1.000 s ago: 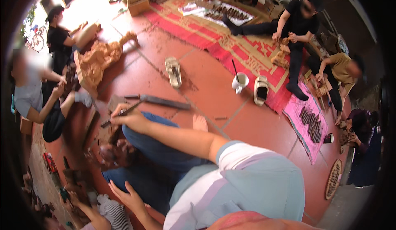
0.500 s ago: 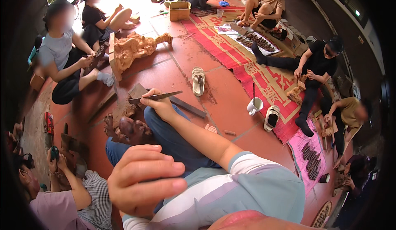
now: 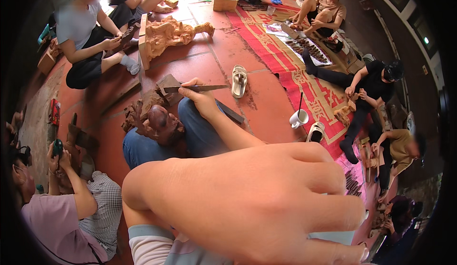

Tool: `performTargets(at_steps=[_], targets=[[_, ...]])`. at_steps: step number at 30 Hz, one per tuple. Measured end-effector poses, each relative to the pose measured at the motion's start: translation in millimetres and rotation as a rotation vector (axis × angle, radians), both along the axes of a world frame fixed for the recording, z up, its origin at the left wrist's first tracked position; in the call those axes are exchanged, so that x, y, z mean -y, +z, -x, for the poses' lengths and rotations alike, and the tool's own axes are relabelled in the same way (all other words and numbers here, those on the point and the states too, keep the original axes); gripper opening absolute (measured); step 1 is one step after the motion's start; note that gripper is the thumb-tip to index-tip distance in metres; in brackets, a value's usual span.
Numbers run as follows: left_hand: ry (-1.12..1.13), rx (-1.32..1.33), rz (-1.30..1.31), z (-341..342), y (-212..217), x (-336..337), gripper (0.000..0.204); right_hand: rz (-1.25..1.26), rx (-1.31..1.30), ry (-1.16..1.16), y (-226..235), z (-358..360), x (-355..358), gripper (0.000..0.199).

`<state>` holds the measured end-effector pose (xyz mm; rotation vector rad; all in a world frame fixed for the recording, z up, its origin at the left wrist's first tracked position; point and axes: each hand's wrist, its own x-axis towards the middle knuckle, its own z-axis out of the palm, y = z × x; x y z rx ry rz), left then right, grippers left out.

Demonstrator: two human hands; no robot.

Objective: The person sits on the floor and carves a small wooden figurine using a chisel and mallet. They repeatedly strike the chisel to shape the wood, occasionally pausing to inspect the piece or adjust their grip.

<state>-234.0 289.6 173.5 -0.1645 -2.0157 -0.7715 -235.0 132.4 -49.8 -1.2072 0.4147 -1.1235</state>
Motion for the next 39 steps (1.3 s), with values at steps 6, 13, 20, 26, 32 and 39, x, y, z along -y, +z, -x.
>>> performTargets(at_steps=[6,13,20,26,32,39], targets=[[0.328,-0.253,0.007,-40,-8,1,0.014,0.045,0.036,-0.022,-3,-5,4,0.010],[1.469,0.059,-0.354,-108,-94,-7,0.024,-0.049,0.034,0.047,5,10,6,0.009],[1.817,0.421,-0.380,-130,-137,-7,0.042,-0.007,0.009,0.026,7,9,5,0.010],[1.811,0.185,-0.547,-125,-145,10,0.042,-0.011,0.025,0.016,12,18,0,0.010],[1.748,-0.106,-0.754,-143,-160,23,0.031,0.110,0.020,-0.035,11,23,5,0.011],[1.720,-0.078,-0.910,-150,-157,30,0.027,0.063,0.042,0.052,7,26,8,0.011]])
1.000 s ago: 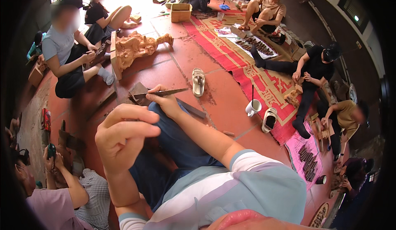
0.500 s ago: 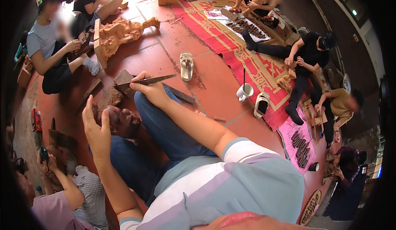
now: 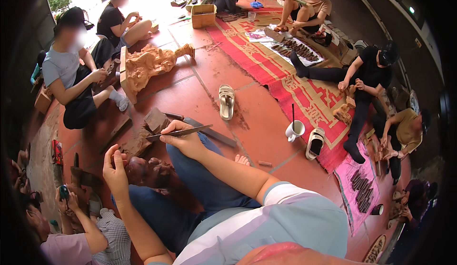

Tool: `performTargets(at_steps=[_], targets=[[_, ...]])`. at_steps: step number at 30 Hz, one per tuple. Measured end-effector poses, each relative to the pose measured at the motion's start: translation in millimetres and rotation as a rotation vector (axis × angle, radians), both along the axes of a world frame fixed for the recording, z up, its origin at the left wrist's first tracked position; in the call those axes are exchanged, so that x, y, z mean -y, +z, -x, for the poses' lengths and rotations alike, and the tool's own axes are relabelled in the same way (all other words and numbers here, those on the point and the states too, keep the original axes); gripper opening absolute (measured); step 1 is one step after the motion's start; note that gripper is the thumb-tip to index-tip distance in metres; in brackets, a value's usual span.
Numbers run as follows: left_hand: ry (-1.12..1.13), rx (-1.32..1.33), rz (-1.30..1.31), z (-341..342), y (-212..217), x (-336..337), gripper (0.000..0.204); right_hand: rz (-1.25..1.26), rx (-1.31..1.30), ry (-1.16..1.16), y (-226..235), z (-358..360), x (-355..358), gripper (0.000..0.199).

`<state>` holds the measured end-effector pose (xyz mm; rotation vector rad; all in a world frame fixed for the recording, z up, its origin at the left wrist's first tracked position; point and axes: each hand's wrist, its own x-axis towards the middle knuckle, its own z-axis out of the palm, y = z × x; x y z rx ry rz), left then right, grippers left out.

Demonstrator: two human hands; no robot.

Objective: The person sits on the floor and carves a small wooden figurine using a chisel and mallet. They repeatedly strike the chisel to shape the wood, occasionally pausing to inspect the piece or adjust their grip.

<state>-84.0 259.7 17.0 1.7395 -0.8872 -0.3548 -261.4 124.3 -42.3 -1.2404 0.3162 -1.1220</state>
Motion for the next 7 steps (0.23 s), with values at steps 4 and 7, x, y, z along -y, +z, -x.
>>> performTargets(at_steps=[4,7], targets=[[0.031,0.147,-0.069,6,10,-3,0.030,0.050,-0.146,-0.024,12,15,-7,0.009],[0.037,0.273,-0.116,-3,4,-7,0.037,0.091,-0.034,-0.066,14,23,-8,0.007]])
